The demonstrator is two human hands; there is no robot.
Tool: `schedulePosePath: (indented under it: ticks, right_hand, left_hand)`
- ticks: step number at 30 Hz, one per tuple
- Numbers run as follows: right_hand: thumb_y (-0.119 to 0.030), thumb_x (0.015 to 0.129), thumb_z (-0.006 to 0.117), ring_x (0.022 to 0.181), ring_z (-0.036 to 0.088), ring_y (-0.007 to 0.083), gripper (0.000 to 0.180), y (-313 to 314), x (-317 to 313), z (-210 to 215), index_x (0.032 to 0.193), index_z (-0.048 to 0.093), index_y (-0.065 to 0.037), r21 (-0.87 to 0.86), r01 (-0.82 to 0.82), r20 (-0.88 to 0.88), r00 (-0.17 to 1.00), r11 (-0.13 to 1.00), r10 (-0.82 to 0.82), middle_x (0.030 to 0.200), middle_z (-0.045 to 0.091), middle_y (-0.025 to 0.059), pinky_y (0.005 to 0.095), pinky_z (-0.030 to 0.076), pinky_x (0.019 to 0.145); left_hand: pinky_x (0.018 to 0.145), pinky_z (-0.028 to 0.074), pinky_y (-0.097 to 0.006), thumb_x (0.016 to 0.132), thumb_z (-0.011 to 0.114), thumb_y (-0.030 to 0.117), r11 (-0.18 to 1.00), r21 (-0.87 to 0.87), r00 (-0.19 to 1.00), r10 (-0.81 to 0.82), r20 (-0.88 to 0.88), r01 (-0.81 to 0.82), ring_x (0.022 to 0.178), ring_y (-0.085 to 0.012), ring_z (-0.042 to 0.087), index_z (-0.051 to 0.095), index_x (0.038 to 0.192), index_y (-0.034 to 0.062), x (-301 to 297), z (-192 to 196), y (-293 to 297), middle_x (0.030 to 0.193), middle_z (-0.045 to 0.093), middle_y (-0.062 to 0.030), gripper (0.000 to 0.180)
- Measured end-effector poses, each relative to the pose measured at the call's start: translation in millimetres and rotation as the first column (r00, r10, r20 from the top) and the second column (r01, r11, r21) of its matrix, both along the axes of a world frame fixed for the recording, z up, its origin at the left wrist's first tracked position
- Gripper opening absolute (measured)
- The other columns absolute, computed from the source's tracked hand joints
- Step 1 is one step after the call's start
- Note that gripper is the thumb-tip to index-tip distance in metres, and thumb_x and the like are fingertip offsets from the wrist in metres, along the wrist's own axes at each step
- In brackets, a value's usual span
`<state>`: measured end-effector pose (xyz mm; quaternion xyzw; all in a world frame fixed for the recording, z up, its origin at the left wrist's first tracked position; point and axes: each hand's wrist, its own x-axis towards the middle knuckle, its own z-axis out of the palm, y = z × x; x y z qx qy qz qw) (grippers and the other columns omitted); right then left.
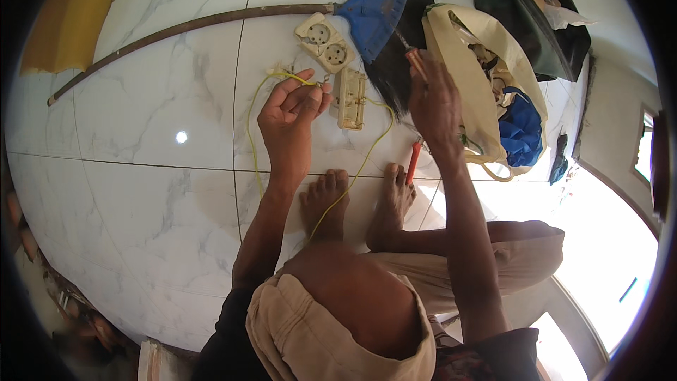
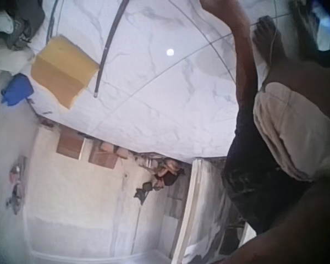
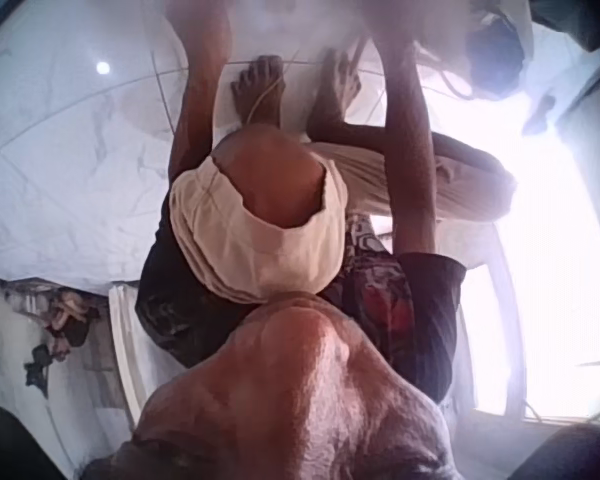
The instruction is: The person sits on the floor and assembles a wall socket by connecting a yellow wire to the internal terminals using a screwdriver. They then attach the socket cover and tighten the screws to secure the assembly.
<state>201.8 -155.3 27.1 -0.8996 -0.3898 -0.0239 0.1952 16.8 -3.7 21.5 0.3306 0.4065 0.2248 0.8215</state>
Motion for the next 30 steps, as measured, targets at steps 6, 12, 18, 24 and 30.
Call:
schedulePosePath:
  ticks: [6,12,18,24,30]
  right_hand:
    - [-0.013,0.095,0.068,0.082,0.068,0.0313,0.033,15,-23,-14,0.127,0.065,-0.005,-0.052,0.006,0.285,0.958,0.999,0.009,0.100,0.070,0.0144,0.0449,0.055,0.076]
    - [-0.022,0.096,0.074,0.082,0.071,0.0169,0.032,68,-99,36,0.115,0.072,0.004,0.248,0.321,-0.789,0.615,0.914,-0.001,0.096,0.076,0.0148,0.0299,0.055,0.075]
    - [-0.023,0.099,0.069,0.076,0.066,0.0123,0.035,67,-109,39,0.115,0.069,0.008,0.144,0.548,-0.938,0.341,0.824,-0.063,0.086,0.075,0.0113,0.0273,0.053,0.071]
    - [-0.017,0.100,0.062,0.066,0.063,0.0170,0.022,50,-105,46,0.099,0.069,0.004,-0.095,0.348,-0.896,0.380,0.933,-0.232,0.073,0.068,0.0135,0.0356,0.049,0.062]
    - [-0.014,0.100,0.058,0.070,0.063,0.0373,0.022,35,-83,40,0.099,0.068,0.005,-0.017,0.071,-0.868,0.494,0.997,-0.049,0.080,0.065,0.0244,0.0437,0.048,0.067]
  left_hand:
    - [0.095,0.056,-0.034,0.097,0.068,0.002,0.995,0.077,0.997,-0.063,-0.034,0.065,0.108,-0.0217,0.069,0.059,0.124,-0.0053,-6,6,4,0.113,0.070,-0.0122,0.030]
    - [0.093,0.053,-0.032,0.096,0.071,0.004,0.948,0.273,0.963,-0.091,-0.254,0.161,0.110,-0.0159,0.066,0.065,0.114,-0.0030,-4,13,-2,0.117,0.069,-0.0091,0.020]
    - [0.090,0.050,-0.030,0.098,0.071,0.017,0.951,0.264,0.986,-0.149,-0.071,0.162,0.107,-0.0119,0.062,0.068,0.122,-0.0015,-16,6,0,0.120,0.068,-0.0086,0.030]
    - [0.073,0.049,-0.025,0.098,0.072,0.021,0.927,0.268,0.944,-0.189,-0.269,0.262,0.088,-0.0089,0.063,0.074,0.106,-0.0021,-8,1,-1,0.097,0.072,-0.0036,0.024]
    - [0.066,0.048,-0.025,0.097,0.073,0.019,0.745,0.502,0.894,-0.308,-0.327,0.440,0.077,-0.0075,0.063,0.073,0.099,-0.0009,2,1,8,0.090,0.071,-0.0046,0.020]
